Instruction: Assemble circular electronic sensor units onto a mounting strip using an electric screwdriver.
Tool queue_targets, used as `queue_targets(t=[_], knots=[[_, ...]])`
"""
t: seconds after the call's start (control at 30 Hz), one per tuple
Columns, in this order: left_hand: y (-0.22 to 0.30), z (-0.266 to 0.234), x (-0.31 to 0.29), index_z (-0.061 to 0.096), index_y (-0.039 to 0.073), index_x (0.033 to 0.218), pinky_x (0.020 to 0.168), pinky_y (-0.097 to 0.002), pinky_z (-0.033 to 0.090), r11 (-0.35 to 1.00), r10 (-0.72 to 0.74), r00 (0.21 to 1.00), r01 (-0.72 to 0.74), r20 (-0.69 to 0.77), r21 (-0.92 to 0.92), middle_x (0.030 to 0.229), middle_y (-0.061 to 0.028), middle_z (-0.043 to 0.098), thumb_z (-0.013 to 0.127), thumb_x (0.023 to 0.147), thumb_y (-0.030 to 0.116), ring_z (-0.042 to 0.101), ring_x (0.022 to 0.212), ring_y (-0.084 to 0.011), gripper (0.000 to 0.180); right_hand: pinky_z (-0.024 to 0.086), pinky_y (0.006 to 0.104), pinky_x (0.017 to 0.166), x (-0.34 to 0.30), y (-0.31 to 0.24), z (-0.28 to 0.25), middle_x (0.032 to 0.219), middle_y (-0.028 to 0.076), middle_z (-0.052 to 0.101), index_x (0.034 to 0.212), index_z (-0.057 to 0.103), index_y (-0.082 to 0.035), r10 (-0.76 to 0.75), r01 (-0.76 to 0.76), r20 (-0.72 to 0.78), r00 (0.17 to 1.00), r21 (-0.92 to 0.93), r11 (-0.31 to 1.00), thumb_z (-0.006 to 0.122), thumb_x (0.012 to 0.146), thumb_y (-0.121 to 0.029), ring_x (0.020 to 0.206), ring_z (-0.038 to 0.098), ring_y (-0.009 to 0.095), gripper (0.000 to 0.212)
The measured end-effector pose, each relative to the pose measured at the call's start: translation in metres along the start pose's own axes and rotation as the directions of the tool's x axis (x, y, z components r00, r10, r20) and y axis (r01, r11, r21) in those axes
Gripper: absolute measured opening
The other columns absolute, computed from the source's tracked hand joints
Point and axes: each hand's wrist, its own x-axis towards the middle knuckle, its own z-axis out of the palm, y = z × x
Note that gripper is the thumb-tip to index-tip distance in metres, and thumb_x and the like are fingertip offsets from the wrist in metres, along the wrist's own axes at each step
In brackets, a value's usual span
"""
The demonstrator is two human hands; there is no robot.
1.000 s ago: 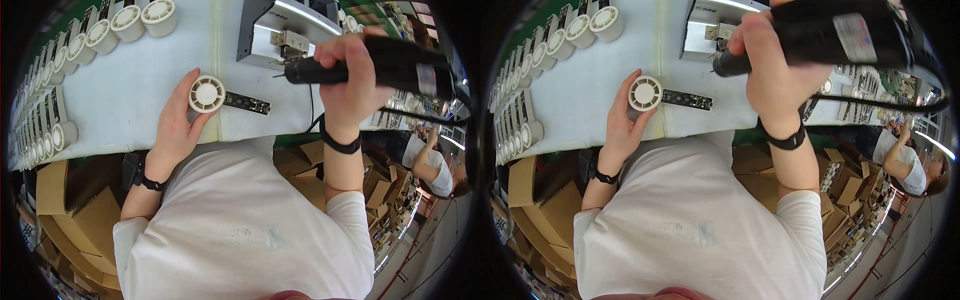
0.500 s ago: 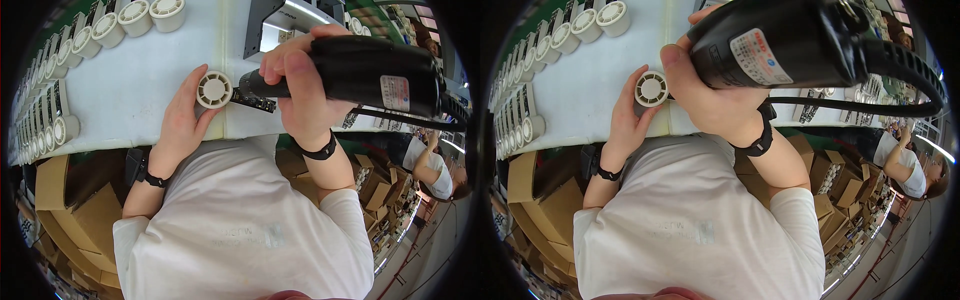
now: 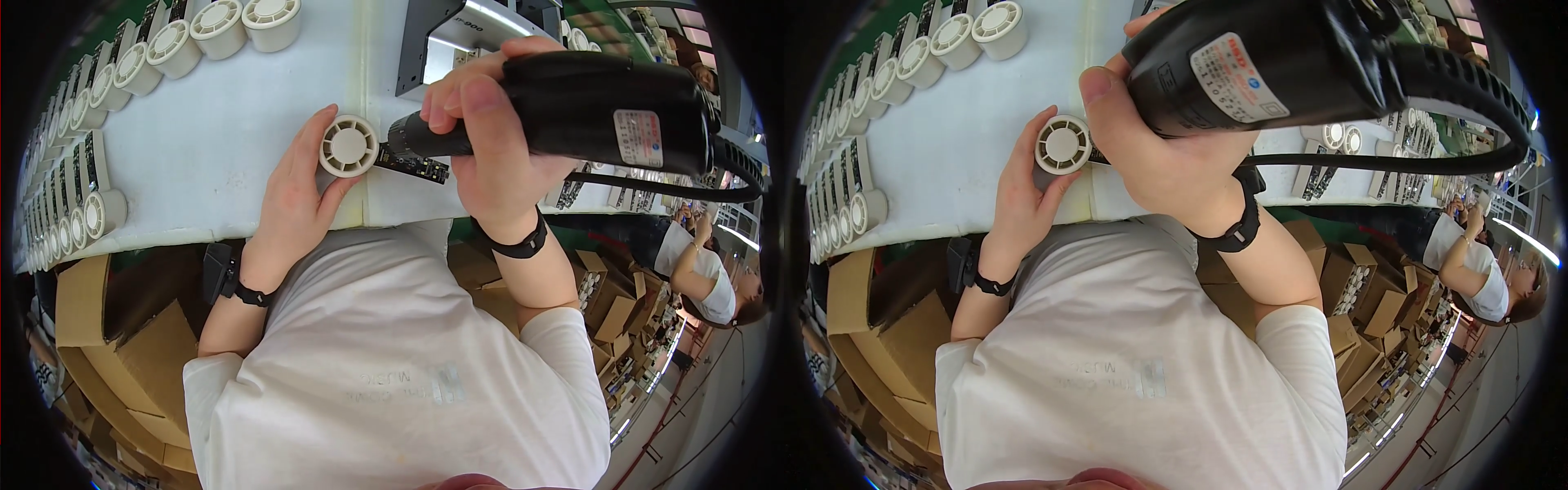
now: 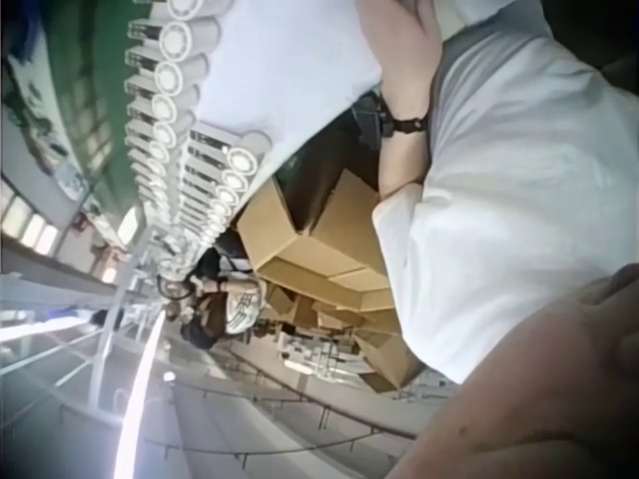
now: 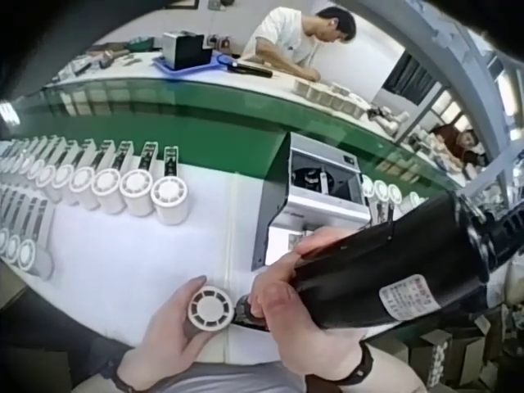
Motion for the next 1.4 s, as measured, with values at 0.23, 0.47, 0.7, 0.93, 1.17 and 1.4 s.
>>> queue_targets(t=[0.23,0.47,0.7,0.93,1.17,1.4], knots=[[0.002,0.000,0.000,0.036,-0.001,0.133,0.093,-0.0396,0.044,1.000,-0.002,1.000,0.002,0.001,0.001,0.128,-0.0202,0.049,0.068,0.077,0.006,0.051,0.113,-0.0368,0.065,0.049,0.0365,0.056,-0.001,0.004,0.001,0.067,0.010,0.054,0.108,0.036,0.004,-0.007,0.007,-0.011,1.000,-0.001,1.000,0.049,0.083,0.004,0.054,0.051,0.018,0.027],[0.000,0.001,-0.002,0.036,0.000,0.133,0.091,-0.0392,0.045,0.999,-0.036,0.999,0.036,-0.004,-0.018,0.126,-0.0202,0.050,0.068,0.077,0.005,0.052,0.111,-0.0368,0.064,0.049,0.0352,0.055,-0.004,0.007,0.003,0.068,0.010,0.054,0.106,0.038,0.003,-0.088,0.100,0.104,0.991,-0.121,0.988,0.048,0.083,0.008,0.053,0.050,0.017,0.026],[0.000,0.003,-0.002,0.037,0.001,0.132,0.090,-0.0392,0.046,1.000,-0.019,1.000,0.019,-0.014,-0.007,0.125,-0.0202,0.050,0.068,0.076,0.005,0.053,0.109,-0.0370,0.064,0.048,0.0336,0.054,-0.004,0.011,0.000,0.069,0.011,0.054,0.107,0.039,0.002,-0.048,0.069,0.121,0.991,-0.177,0.982,0.048,0.083,0.009,0.054,0.050,0.016,0.027],[0.002,0.007,-0.002,0.036,0.000,0.132,0.087,-0.0394,0.047,1.000,0.008,0.999,-0.007,-0.032,0.026,0.122,-0.0203,0.051,0.069,0.077,0.006,0.054,0.107,-0.0376,0.064,0.047,0.0340,0.053,-0.013,0.007,0.004,0.068,0.010,0.053,0.111,0.039,0.002,-0.106,0.113,0.045,0.993,-0.207,0.972,0.048,0.082,0.009,0.054,0.050,0.016,0.031],[0.004,0.011,-0.004,0.036,-0.001,0.131,0.085,-0.0390,0.048,0.988,0.062,0.997,-0.055,-0.048,0.143,0.122,-0.0205,0.052,0.070,0.077,0.010,0.055,0.105,-0.0377,0.065,0.048,0.0358,0.054,0.022,-0.031,-0.043,0.065,0.010,0.052,0.113,0.040,0.003,-0.161,0.133,-0.204,0.966,-0.146,0.980,0.055,0.079,0.005,0.054,0.052,0.019,0.036],[0.001,0.011,-0.004,0.037,-0.002,0.129,0.085,-0.0388,0.049,0.989,0.076,0.995,-0.068,-0.060,0.134,0.122,-0.0210,0.051,0.071,0.077,0.012,0.055,0.106,-0.0371,0.064,0.049,0.0363,0.053,0.035,-0.012,-0.051,0.065,0.011,0.055,0.102,0.047,0.005,-0.300,0.253,-0.244,0.922,-0.205,0.946,0.057,0.079,0.002,0.052,0.053,0.020,0.025]])
